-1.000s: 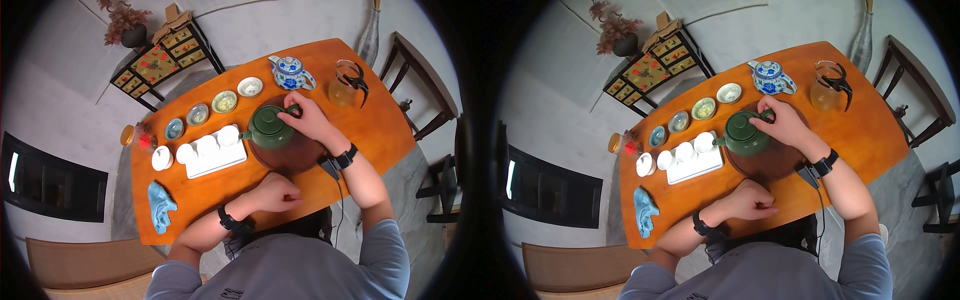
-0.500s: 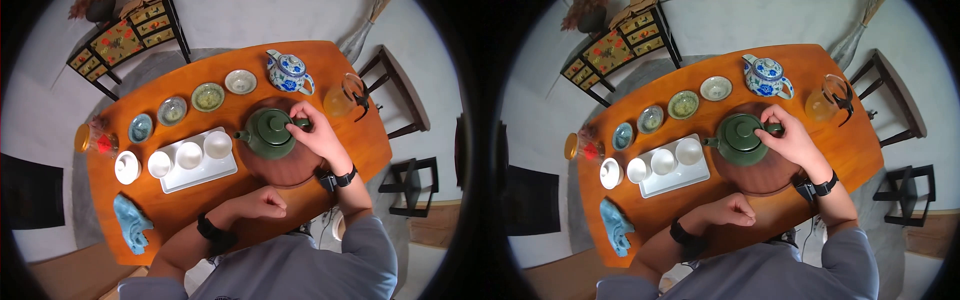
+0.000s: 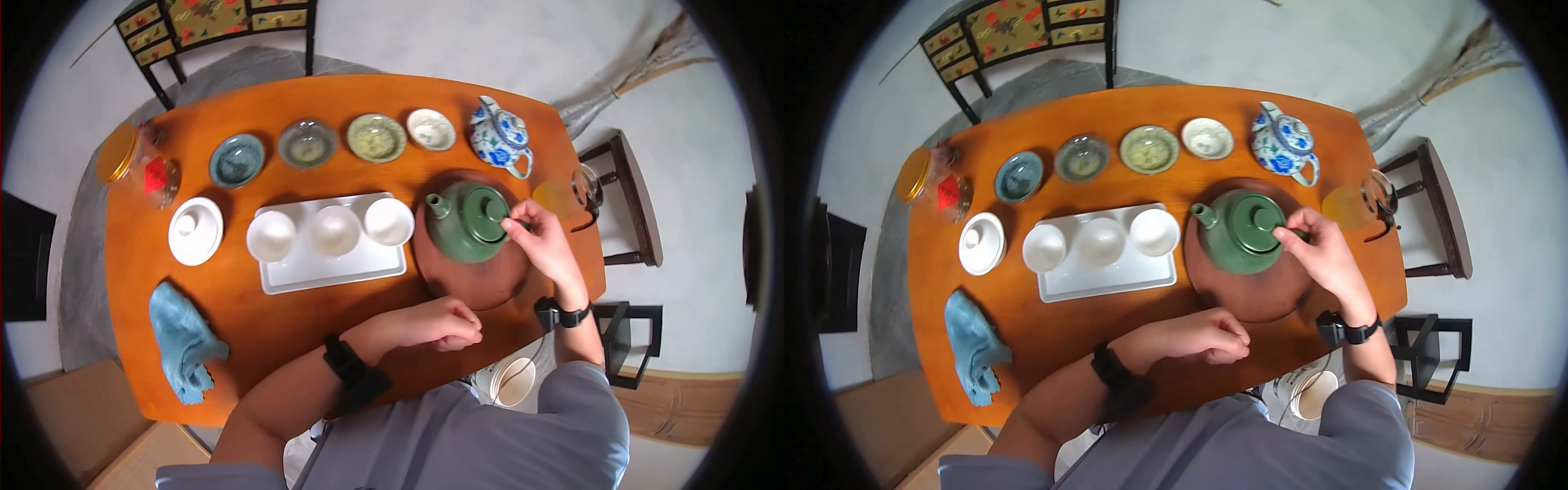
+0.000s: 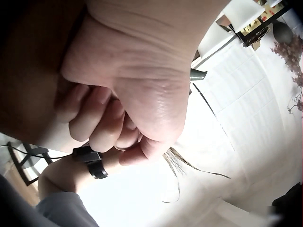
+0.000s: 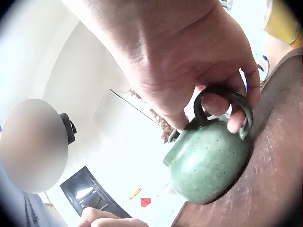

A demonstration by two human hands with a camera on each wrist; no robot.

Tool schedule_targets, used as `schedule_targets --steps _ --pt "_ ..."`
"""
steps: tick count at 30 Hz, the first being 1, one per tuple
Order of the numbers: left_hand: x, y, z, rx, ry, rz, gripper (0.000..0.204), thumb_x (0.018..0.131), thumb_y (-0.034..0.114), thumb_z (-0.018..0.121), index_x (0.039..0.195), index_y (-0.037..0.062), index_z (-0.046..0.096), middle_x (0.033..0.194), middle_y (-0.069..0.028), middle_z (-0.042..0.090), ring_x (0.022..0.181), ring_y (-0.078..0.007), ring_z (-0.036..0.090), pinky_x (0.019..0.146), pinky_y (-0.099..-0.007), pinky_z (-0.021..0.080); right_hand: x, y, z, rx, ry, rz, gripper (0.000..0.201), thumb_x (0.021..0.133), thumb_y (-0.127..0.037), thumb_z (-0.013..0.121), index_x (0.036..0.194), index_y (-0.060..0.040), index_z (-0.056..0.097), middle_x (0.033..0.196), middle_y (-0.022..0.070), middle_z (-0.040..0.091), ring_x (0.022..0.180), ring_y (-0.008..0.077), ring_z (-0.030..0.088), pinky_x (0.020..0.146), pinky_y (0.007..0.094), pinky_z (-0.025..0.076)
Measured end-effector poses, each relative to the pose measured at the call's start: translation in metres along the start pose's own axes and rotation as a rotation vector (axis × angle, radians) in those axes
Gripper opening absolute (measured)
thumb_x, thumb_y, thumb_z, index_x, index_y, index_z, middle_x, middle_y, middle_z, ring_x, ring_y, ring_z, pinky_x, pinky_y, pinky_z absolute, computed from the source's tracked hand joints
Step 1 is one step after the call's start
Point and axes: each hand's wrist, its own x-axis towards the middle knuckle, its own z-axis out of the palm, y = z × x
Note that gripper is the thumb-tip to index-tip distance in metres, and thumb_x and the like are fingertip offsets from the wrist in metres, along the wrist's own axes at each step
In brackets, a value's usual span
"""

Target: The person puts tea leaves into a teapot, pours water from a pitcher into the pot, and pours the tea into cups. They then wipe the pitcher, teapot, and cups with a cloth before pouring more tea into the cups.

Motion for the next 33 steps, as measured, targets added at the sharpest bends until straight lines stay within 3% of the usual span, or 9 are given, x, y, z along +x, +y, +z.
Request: schedule_targets --steps 2,6,8,11,16,25,33 --pt "0.001 -0.001 -0.001 -0.001 -0.001 0.020 0.044 0.099 0.012 0.054 0.060 0.0156 0.034 0.056 0.0077 0.029 0.052 -0.0062 0.025 0.052 -0.0290 0.020 -0.001 -0.013 -0.009 -0.258 -0.051 0.072 0.032 0.102 -0.028 0.072 0.082 -0.0039 0.063 0.073 -0.0075 0.052 0.072 0.0016 0.044 0.061 0.0234 0.037" --pt "0.001 -0.001 -0.004 0.009 -0.029 0.047 0.043 0.098 0.013 0.054 0.060 0.0159 0.033 0.057 0.0075 0.029 0.052 -0.0065 0.024 0.051 -0.0289 0.020 0.004 -0.023 -0.015 -0.289 -0.146 0.150 0.041 0.104 -0.035 0.068 0.079 -0.0036 0.063 0.068 -0.0052 0.054 0.063 0.0050 0.049 0.059 0.0254 0.043" --pt "0.002 -0.001 -0.004 0.005 -0.034 0.061 0.043 0.097 0.013 0.054 0.060 0.0158 0.033 0.057 0.0075 0.029 0.053 -0.0066 0.024 0.051 -0.0288 0.020 0.009 -0.023 -0.018 -0.075 -0.201 0.367 0.046 0.105 -0.039 0.066 0.075 -0.0050 0.062 0.065 -0.0032 0.053 0.056 0.0080 0.050 0.056 0.0276 0.048" --pt "0.002 -0.002 -0.003 0.012 -0.014 0.074 0.043 0.096 0.014 0.054 0.059 0.0159 0.032 0.058 0.0074 0.029 0.053 -0.0067 0.024 0.051 -0.0290 0.019 0.012 -0.011 -0.018 0.018 -0.163 0.391 0.049 0.104 -0.042 0.067 0.070 -0.0076 0.059 0.062 -0.0025 0.051 0.053 0.0088 0.050 0.054 0.0285 0.051" --pt "0.003 -0.005 -0.004 -0.017 -0.017 0.096 0.041 0.095 0.014 0.054 0.060 0.0165 0.032 0.058 0.0075 0.029 0.052 -0.0070 0.023 0.050 -0.0291 0.019 0.006 0.006 -0.015 0.037 -0.094 0.320 0.054 0.102 -0.043 0.069 0.061 -0.0118 0.052 0.056 -0.0046 0.043 0.050 0.0071 0.042 0.049 0.0261 0.037" --pt "0.003 -0.004 -0.005 -0.062 -0.024 0.074 0.040 0.094 0.013 0.053 0.060 0.0172 0.033 0.057 0.0077 0.029 0.051 -0.0067 0.023 0.049 -0.0287 0.019 0.002 0.007 -0.012 0.105 -0.053 0.316 0.052 0.102 -0.039 0.072 0.062 -0.0137 0.049 0.058 -0.0062 0.039 0.051 0.0057 0.033 0.049 0.0252 0.029" --pt "0.005 -0.008 -0.006 -0.102 -0.032 0.096 0.040 0.093 0.011 0.054 0.060 0.0174 0.032 0.056 0.0070 0.031 0.049 -0.0071 0.024 0.047 -0.0287 0.018 -0.001 0.003 -0.010 0.114 -0.061 0.296 0.054 0.102 -0.038 0.072 0.060 -0.0150 0.046 0.058 -0.0065 0.039 0.052 0.0054 0.033 0.049 0.0252 0.028"
